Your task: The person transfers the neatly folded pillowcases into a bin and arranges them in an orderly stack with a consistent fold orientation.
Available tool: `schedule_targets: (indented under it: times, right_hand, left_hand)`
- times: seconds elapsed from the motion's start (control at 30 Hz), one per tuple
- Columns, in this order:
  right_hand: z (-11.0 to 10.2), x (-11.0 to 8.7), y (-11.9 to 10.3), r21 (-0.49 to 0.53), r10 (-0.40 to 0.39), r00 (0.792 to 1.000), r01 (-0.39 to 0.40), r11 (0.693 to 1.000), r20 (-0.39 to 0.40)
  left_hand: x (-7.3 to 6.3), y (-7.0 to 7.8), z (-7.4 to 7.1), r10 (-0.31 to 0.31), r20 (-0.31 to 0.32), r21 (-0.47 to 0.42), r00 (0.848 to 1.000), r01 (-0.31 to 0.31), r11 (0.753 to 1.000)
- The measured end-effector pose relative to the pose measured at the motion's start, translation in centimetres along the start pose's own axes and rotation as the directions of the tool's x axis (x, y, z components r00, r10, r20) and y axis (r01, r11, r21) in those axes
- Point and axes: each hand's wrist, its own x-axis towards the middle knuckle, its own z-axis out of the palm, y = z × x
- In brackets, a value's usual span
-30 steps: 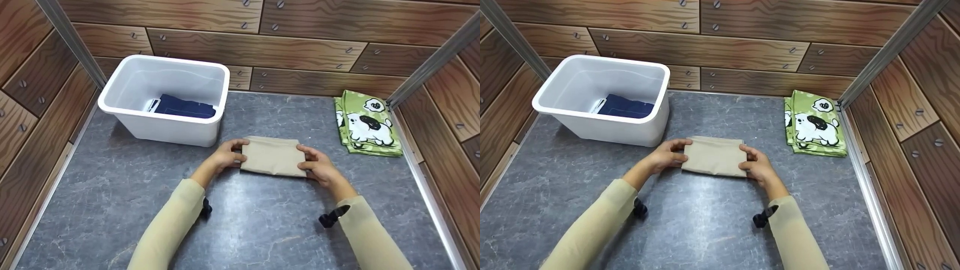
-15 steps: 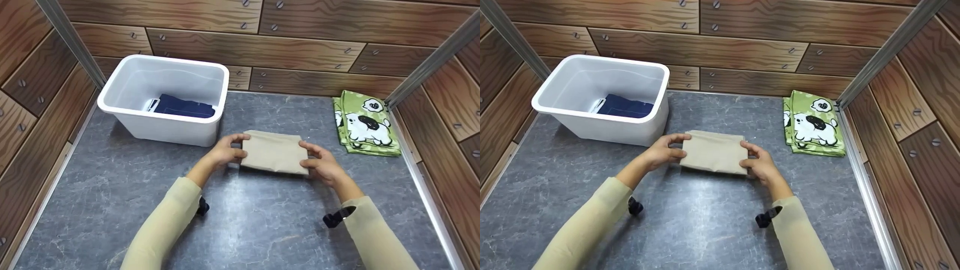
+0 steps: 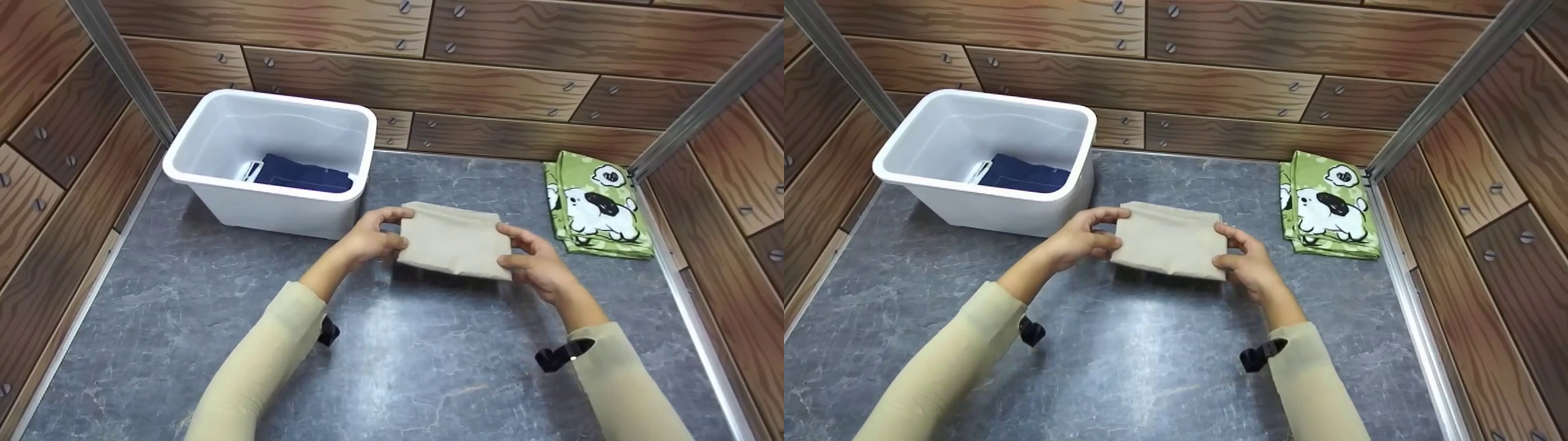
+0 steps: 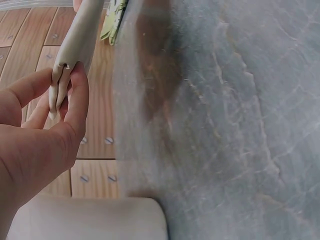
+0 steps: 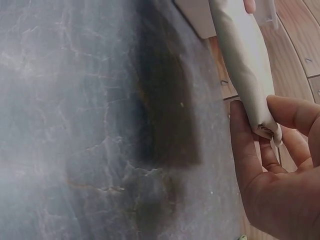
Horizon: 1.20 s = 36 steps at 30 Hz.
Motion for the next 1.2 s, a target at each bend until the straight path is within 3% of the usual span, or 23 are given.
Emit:
schedule_targets:
  times: [0.43,0.9,1.2]
  right_hand:
    - [0.0,-0.6,-1.7,0.014,-0.029,1.000,0.029,0.999,0.000]
    - [-0.4,-1.1,-3.9,0.042,-0.068,0.998,0.068,0.997,0.008]
    - [0.2,-0.9,-5.6,0.029,-0.077,0.997,0.076,0.997,0.027]
  left_hand:
    - [-0.8,2.4,0.1,0.006,0.012,-0.059,1.000,-0.006,0.998]
    - [-1.8,5.4,0.5,0.052,0.030,-0.016,0.998,-0.051,0.999]
    - [-2.4,6.8,0.0,0.085,0.020,0.000,0.996,-0.085,0.996]
